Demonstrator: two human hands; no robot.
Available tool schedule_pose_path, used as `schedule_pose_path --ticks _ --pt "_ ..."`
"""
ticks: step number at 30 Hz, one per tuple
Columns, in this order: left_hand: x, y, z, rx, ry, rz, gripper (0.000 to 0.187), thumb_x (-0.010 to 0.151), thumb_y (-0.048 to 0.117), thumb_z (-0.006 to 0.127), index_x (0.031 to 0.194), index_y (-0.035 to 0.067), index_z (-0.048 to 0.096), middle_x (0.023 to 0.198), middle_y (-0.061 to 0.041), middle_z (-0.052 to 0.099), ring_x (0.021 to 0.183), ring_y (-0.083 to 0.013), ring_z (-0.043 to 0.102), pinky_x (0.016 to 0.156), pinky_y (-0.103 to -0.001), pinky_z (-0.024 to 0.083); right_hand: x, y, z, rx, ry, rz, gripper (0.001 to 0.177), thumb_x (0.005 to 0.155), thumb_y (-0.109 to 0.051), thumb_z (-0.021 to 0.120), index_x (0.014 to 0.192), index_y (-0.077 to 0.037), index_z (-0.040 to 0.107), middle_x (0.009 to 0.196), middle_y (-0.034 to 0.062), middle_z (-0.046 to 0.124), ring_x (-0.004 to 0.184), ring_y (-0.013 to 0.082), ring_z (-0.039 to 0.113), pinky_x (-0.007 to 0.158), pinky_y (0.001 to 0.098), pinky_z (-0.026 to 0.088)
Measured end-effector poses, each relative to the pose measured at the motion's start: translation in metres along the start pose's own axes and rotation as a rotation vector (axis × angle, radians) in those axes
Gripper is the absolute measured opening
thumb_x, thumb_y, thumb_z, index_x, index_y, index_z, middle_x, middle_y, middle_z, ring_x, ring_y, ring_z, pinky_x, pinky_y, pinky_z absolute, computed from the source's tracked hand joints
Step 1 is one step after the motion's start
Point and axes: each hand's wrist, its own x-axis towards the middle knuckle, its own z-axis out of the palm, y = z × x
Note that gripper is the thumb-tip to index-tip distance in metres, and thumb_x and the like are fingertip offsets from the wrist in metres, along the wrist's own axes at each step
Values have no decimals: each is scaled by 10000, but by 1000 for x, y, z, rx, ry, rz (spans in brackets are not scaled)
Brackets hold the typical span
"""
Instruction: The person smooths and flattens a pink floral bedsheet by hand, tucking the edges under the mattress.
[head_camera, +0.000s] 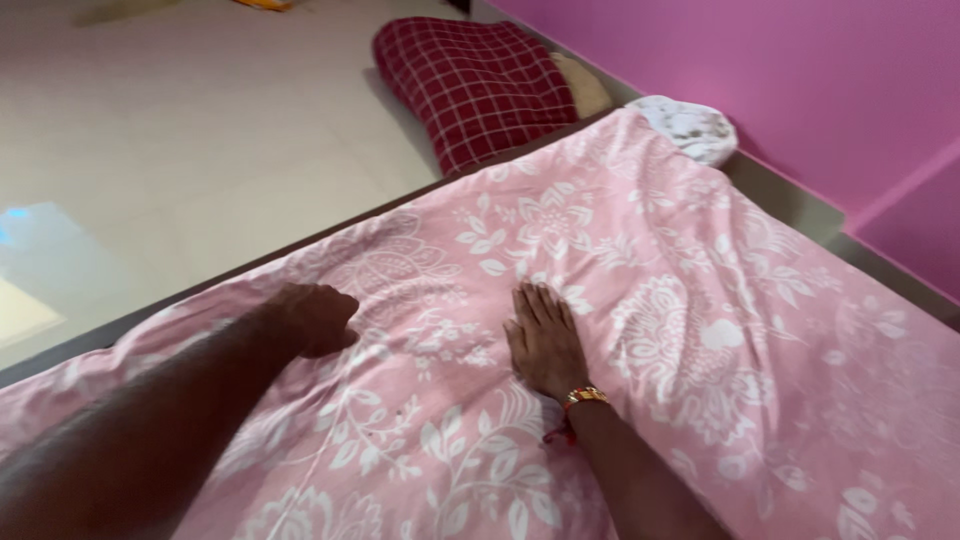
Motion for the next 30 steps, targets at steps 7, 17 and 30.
schedule_pose_path --ticks 7,17,30 --pt "-12 -6 -33 252 9 291 375 959 421 642 1161 107 680 1158 -119 724 1117 -312 688 922 -478 567 0 14 9 -158 -46 -123 678 1052 -383 394 1575 43 320 1620 250 351 1496 385 310 1209 511 216" --pt "16 -46 -66 464 124 491 680 919 516 680 1377 52 488 1405 -91 552 1310 -263 527 1068 -489 477 103 -33 -120 -287 -796 -157 380 1032 -320 477 1195 -10 624 1236 169 662 1201 334 613 1046 481 481" --pt "115 -49 0 295 12 638 1782 258 677 986 1643 413 -104 1754 36 -103 1611 -234 -109 1182 -782 -66 28 -92 -80 -243 -733 -282 909 952 -553 576 1594 -9 232 1667 174 261 1531 294 266 1214 469 280"
